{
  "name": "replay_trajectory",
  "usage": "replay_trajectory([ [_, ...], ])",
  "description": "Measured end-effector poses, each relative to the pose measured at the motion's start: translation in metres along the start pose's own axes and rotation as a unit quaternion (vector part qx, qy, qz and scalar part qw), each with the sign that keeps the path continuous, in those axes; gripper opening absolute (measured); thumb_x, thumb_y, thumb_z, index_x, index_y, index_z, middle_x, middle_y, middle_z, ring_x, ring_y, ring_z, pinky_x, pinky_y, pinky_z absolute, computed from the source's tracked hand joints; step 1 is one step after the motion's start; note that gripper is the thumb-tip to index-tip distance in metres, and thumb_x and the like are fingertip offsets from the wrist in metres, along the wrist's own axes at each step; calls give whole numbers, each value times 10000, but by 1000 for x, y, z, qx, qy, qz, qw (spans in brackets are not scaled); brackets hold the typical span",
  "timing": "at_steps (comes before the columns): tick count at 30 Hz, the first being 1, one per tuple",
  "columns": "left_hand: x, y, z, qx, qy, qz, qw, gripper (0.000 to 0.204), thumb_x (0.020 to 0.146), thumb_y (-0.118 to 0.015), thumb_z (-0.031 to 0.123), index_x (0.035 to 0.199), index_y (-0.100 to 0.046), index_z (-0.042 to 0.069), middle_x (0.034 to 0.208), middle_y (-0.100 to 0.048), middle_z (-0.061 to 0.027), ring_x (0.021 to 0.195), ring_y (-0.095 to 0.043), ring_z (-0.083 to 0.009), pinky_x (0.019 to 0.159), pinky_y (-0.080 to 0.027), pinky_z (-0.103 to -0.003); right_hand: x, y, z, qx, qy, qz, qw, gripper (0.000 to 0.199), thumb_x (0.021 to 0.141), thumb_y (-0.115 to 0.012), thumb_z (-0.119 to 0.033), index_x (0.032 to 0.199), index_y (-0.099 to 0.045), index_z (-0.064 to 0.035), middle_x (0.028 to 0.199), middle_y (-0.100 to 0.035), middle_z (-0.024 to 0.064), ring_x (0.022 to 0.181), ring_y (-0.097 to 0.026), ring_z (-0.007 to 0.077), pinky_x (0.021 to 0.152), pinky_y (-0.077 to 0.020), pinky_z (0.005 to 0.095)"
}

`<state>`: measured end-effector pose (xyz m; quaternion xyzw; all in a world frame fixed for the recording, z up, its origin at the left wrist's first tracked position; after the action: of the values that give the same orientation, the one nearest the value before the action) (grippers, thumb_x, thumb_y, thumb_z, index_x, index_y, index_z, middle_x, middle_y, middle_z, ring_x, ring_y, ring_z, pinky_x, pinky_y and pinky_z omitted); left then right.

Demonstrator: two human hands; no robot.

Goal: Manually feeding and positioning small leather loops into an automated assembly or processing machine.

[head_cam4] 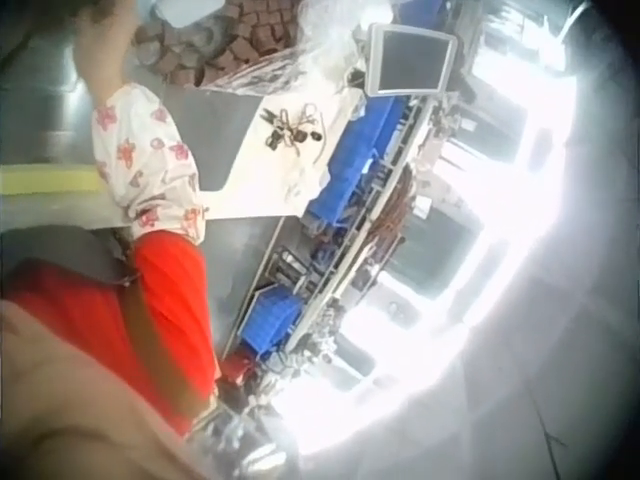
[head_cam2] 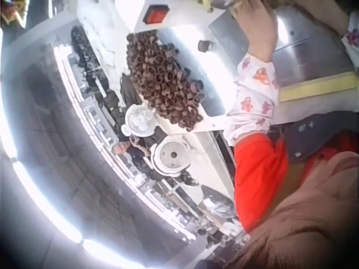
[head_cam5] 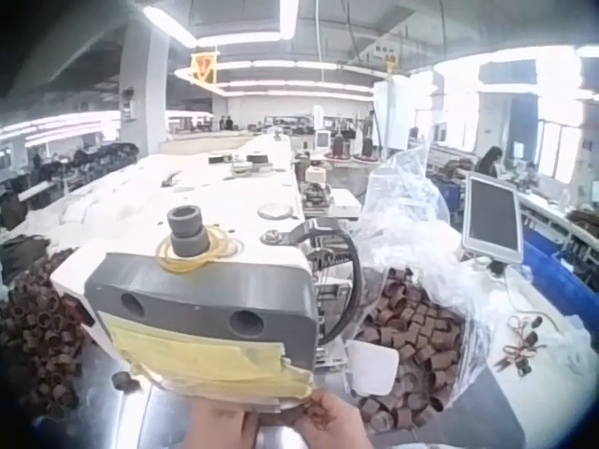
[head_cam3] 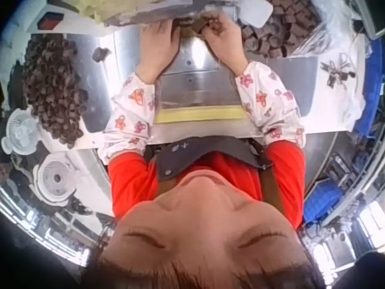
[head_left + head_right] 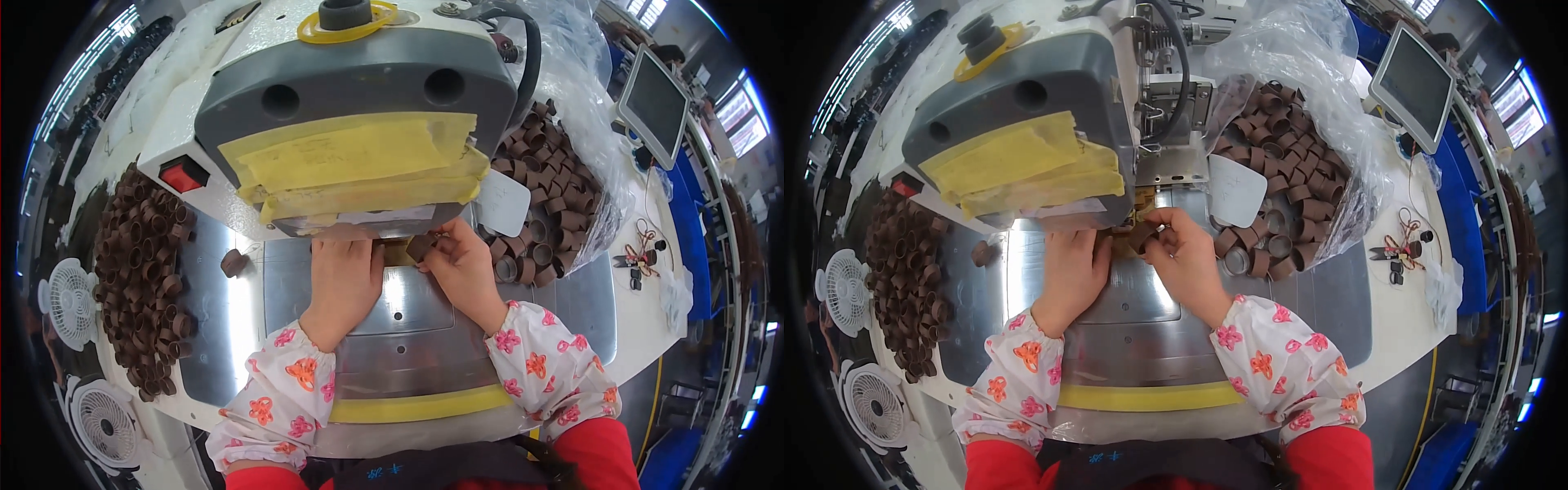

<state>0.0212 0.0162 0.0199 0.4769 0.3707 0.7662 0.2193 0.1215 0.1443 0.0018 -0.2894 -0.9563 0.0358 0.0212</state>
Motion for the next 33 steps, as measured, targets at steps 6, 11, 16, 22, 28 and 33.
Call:
replay_trajectory([
  [6,-1,-5,-15,-43,20,-73,996,105,739,-638,138,810,-609,67,805,-599,-103,742,-557,-298,628,-358,-433,6,-16,1,31,-6,5,999,263,772,-481,92,1024,-522,33,806,-604,79,656,-576,95,587,-473,226],
  [11,6,-1,-12,-37,-16,-7,999,90,751,-627,122,803,-604,52,766,-605,-105,750,-561,-320,692,-370,-430,3,-15,-6,-150,84,-19,985,241,763,-469,106,971,-554,20,822,-611,96,663,-576,99,595,-474,233],
  [16,0,-2,-16,-61,9,-15,998,81,773,-605,102,833,-608,48,731,-609,-95,744,-565,-334,754,-370,-424,8,-14,2,-25,33,-1,999,268,742,-462,124,983,-536,33,816,-600,84,721,-589,120,623,-491,255],
  [22,4,17,0,-166,60,-77,981,156,762,-658,186,877,-625,86,645,-590,-29,661,-568,-203,762,-335,-356,5,-16,3,9,40,26,999,314,732,-456,128,1025,-487,19,853,-588,96,713,-602,157,650,-498,275],
  [28,1,13,-1,-155,-12,-52,987,226,722,-703,227,890,-630,94,618,-578,5,604,-543,-154,759,-324,-336,3,-16,6,-141,137,-25,980,303,731,-522,94,1020,-511,2,868,-589,146,689,-613,243,599,-487,287],
  [33,2,11,-23,-195,32,-104,975,193,719,-697,198,870,-647,88,654,-607,-32,634,-578,-214,700,-375,-345,-3,-19,-19,-210,186,-30,959,212,741,-598,49,943,-556,0,861,-598,138,695,-614,263,599,-488,327],
])
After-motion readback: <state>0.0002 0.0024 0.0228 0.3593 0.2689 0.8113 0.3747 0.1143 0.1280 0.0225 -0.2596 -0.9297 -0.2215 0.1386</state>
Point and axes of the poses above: each hand's wrist, its own x-axis towards the middle knuckle, its own y-axis out of the back of the hand, z = x × y, the point moved 2 cm from there along x, towards the middle knuckle
